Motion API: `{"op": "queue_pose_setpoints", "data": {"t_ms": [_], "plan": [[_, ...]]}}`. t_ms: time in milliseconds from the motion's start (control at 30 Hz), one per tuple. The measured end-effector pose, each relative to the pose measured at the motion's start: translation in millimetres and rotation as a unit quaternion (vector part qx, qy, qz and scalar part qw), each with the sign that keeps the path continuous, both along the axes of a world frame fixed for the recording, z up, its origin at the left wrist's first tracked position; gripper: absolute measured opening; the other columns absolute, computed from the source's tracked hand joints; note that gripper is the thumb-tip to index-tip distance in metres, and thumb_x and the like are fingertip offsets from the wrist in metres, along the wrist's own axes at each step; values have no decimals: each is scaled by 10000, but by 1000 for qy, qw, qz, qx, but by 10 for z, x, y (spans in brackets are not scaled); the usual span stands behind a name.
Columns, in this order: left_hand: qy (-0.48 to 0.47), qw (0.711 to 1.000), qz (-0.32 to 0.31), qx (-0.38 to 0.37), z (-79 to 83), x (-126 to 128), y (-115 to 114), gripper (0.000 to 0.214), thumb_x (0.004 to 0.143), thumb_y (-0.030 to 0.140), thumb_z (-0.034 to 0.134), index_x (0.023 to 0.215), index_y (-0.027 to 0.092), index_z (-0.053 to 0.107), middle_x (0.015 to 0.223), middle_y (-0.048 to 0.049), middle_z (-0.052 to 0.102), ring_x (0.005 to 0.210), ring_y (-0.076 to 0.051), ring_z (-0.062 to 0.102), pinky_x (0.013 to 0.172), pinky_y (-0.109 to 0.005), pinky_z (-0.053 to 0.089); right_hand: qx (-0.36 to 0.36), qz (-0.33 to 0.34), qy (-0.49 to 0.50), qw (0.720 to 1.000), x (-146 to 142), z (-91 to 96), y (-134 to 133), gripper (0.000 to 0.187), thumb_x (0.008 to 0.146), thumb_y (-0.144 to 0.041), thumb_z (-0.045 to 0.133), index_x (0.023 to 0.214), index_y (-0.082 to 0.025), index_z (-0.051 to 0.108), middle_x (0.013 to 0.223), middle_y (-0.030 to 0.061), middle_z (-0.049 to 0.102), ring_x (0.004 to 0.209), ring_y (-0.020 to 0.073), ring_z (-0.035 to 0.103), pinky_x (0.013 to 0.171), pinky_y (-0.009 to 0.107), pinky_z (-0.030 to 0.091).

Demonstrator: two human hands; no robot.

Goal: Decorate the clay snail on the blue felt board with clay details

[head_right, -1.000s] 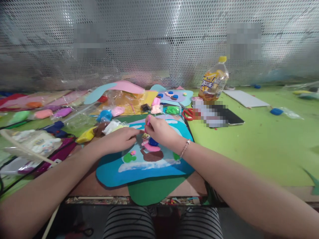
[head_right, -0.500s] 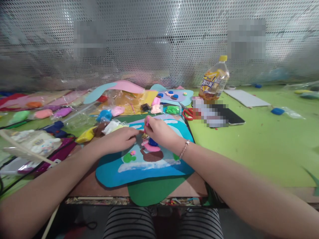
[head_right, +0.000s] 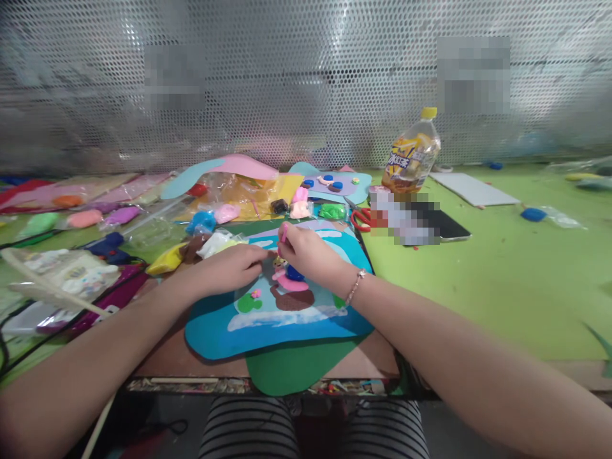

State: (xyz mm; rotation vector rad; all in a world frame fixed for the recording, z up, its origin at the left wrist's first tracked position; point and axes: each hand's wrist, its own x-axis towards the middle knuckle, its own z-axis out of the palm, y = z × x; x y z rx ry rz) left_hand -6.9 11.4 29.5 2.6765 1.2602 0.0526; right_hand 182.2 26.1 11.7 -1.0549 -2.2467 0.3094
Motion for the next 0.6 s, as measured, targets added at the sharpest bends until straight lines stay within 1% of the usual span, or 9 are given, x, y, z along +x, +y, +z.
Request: {"op": "queue_pose_setpoints", "data": {"t_ms": [200,467,600], "plan": [[-1,1000,0,-1,8,6,-2,274,800,134,387,959,194,602,955,-56,640,855,-201,590,745,-283,427,-2,2,5,1000,4,-12,7,38,831,-171,439,818,-190,470,684,7,595,582,122,524,537,229,346],[-1,1000,-2,-2,13,9,-6,292,796,131,391,989,197,600,975,-56,642,872,-205,593,755,-286,430,1,-2,1,1000,4,7,3,45,829,-172,439,804,-190,473,650,4,581,548,125,508,521,234,335],[-2,1000,-4,-2,3,-1,1,296,802,133,381,988,195,603,990,-58,642,890,-205,595,773,-290,432,3,16,36,999,32,4,15,42,848,-171,425,835,-195,457,710,12,610,606,134,555,547,234,355]]}}
